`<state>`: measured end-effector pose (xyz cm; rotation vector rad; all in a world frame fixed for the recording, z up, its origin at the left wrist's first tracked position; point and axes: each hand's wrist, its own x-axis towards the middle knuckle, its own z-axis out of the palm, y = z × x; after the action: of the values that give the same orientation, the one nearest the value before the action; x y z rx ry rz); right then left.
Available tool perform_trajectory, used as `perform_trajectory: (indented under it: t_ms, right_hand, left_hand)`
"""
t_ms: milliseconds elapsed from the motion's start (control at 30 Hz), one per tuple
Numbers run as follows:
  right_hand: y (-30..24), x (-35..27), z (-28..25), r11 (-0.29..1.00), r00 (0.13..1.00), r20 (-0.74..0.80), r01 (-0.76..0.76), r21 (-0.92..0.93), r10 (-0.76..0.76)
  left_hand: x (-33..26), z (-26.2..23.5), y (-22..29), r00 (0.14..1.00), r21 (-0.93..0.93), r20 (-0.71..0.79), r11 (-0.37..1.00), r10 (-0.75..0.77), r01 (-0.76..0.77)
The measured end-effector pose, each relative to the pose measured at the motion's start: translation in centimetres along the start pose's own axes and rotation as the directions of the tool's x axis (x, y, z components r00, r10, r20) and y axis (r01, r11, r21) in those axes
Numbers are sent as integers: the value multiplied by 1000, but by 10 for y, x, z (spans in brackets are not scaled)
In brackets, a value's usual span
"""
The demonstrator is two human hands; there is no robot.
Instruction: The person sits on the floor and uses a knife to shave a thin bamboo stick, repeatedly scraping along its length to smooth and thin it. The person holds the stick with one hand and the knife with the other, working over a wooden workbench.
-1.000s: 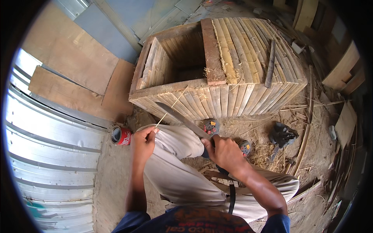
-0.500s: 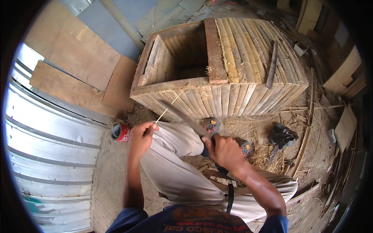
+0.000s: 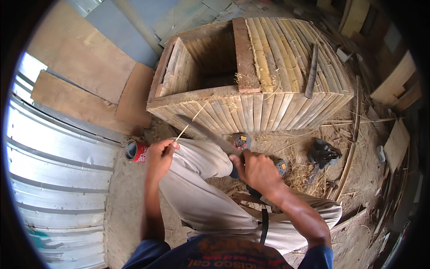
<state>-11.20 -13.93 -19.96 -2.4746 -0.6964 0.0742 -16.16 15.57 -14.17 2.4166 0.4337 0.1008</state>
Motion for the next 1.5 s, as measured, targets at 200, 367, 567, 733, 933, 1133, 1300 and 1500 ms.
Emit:
perform_trajectory:
  t_ms: [200,367,567,733,933,1133,1300,1500]
  right_hand:
    - [-5,4,-7,990,990,-17,-138,41,138]
    - [-9,8,-11,978,948,-240,-206,40,210]
    - [-13,3,-11,994,991,-78,-107,-13,106]
    - [-10,-1,-12,991,989,-57,-135,21,136]
    - [-10,-6,-15,978,956,-210,-205,22,205]
    - [-6,-6,-17,980,975,-102,-193,43,196]
    - [-1,-9,-13,988,983,98,-157,13,155]
    - [-5,-10,-14,978,977,-61,-201,58,204]
  left_hand:
    - [-3,1,-2,1000,-38,-22,999,14,-15]
    - [-2,0,-3,997,-39,-26,997,69,-70]
    - [-4,3,-4,993,-70,-67,992,101,-106]
    - [-9,4,-5,993,-42,-74,995,92,-95]
    - [-9,3,-3,987,-64,-101,990,122,-129]
    - [-10,2,-2,995,-44,-77,997,61,-65]
    - [-8,4,-3,995,-55,-98,998,34,-40]
    - [-4,-3,2,1000,-34,21,999,-8,8]
